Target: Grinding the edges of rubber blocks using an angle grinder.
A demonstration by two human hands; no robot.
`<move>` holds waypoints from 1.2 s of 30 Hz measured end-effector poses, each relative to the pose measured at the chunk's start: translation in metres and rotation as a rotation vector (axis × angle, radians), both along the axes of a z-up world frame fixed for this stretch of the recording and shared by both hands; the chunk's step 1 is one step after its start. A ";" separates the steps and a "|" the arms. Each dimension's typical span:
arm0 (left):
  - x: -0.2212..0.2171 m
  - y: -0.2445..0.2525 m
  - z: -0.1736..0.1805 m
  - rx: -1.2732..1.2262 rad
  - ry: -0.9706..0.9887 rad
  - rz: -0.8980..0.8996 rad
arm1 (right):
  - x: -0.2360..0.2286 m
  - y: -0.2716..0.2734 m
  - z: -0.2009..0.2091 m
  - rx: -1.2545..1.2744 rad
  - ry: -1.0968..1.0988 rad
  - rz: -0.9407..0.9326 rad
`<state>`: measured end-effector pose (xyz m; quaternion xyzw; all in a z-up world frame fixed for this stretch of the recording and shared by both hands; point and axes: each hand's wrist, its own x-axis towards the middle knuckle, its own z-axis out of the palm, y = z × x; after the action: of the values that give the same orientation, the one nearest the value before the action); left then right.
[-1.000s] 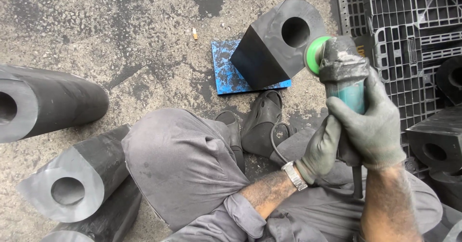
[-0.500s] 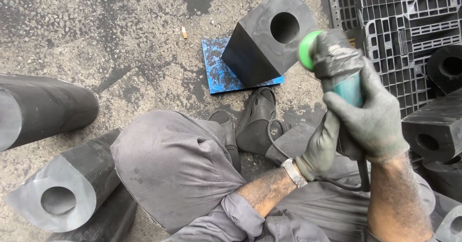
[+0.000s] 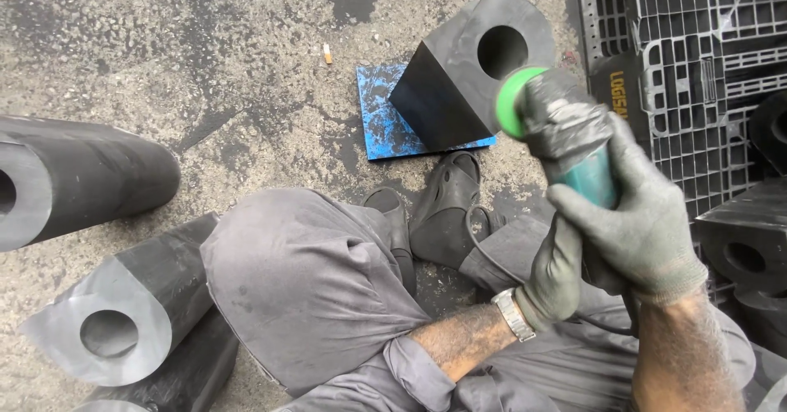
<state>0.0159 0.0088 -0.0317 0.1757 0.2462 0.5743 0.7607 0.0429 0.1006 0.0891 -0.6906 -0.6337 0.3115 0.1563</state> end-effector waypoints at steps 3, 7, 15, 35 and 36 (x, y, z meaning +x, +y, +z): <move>0.013 -0.019 -0.019 0.067 0.266 0.042 | 0.008 -0.005 -0.004 0.123 -0.038 0.217; 0.036 -0.021 -0.037 -0.003 -0.020 0.054 | 0.005 -0.004 0.001 0.101 -0.076 0.150; 0.038 -0.035 -0.046 0.035 0.345 0.011 | 0.002 -0.010 0.002 0.081 -0.097 0.085; -0.002 0.009 -0.007 -0.004 0.095 0.031 | -0.011 0.008 0.002 0.108 -0.107 0.076; -0.006 0.012 -0.001 0.048 0.099 0.039 | -0.014 0.010 0.004 0.062 -0.149 0.003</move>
<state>0.0097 0.0212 -0.0325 0.2175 0.2730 0.5854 0.7318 0.0291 0.1102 0.0931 -0.7059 -0.6539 0.2397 0.1294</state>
